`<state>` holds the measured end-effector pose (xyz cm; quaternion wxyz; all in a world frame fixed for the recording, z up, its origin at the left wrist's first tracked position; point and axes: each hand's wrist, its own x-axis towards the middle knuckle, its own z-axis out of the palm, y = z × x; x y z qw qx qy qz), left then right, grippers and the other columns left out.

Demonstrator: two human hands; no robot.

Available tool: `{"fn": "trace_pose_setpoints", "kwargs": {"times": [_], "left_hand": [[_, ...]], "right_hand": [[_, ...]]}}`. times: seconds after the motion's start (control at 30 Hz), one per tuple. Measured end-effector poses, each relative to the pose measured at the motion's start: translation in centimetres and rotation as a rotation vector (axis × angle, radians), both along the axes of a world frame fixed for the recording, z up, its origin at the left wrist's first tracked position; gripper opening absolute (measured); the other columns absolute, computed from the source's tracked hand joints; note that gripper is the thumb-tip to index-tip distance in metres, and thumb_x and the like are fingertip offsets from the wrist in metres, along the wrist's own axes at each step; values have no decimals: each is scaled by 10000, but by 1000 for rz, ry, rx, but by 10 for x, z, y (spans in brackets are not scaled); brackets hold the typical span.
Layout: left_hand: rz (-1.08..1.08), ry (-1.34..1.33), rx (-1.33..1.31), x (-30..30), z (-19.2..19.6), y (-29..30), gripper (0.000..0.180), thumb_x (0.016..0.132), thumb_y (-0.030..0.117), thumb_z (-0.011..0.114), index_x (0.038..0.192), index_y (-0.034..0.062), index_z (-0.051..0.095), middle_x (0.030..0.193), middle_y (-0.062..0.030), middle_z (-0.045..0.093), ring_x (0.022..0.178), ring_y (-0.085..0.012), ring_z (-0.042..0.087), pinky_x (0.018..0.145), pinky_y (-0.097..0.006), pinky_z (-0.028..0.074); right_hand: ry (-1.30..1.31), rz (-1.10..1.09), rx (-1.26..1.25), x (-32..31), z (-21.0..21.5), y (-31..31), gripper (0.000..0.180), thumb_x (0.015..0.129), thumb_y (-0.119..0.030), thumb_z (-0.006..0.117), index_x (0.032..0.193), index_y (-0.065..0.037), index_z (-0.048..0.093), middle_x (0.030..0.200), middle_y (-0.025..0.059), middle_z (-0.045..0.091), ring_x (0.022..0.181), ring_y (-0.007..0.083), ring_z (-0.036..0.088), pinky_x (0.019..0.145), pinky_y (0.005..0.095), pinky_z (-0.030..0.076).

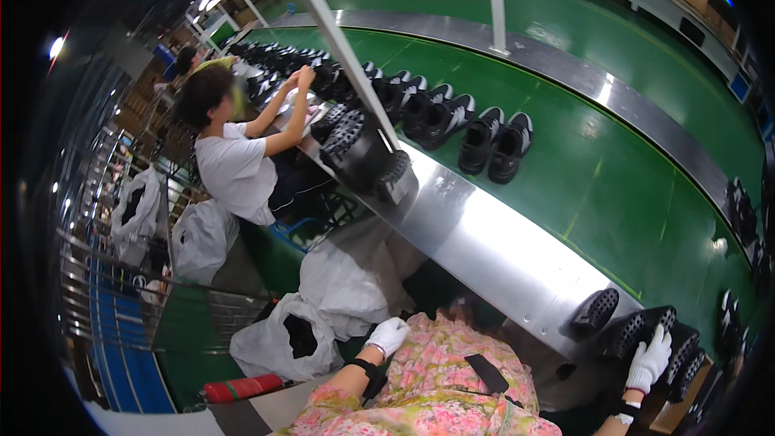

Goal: Assembling and inspecting shoe components on a factory production line.

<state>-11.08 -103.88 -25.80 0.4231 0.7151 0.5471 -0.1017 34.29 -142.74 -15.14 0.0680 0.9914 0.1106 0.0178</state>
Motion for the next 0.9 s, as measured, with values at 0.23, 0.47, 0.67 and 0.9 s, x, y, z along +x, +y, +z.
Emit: {"fn": "trace_pose_setpoints", "kwargs": {"times": [0.23, 0.47, 0.67, 0.9], "left_hand": [[135, 177, -72, -69, -42, -26, 321, 821, 313, 611, 825, 16, 732, 881, -195, 721, 881, -315, 693, 808, -403, 514], [264, 196, -185, -73, -51, -20, 301, 824, 309, 609, 810, 39, 741, 795, -151, 718, 753, -293, 685, 725, -398, 510], [360, 67, -76, -77, -73, -7, 329, 852, 333, 626, 972, 40, 714, 980, -197, 708, 934, -339, 675, 841, -410, 514], [584, -23, -165, -105, -82, 15, 335, 867, 360, 634, 997, 60, 710, 1032, -209, 697, 1009, -375, 657, 897, -435, 504]], "right_hand": [[1, 48, 18, 7, -13, -13, 642, 781, -99, 728, 1370, -114, 473, 1366, 183, 491, 1132, 391, 546, 958, 459, 470], [-230, 203, 214, 26, -19, -36, 437, 839, -143, 693, 1242, -17, 582, 1247, 193, 583, 1126, 382, 564, 983, 436, 457], [-161, 420, 401, -34, 73, 99, 421, 987, -355, 559, 1220, -11, 629, 1200, 205, 636, 1129, 360, 588, 998, 418, 473], [63, 855, 627, -74, 9, 203, 193, 840, -1, 659, 1029, 29, 635, 966, 165, 642, 908, 328, 618, 819, 389, 510]]}}
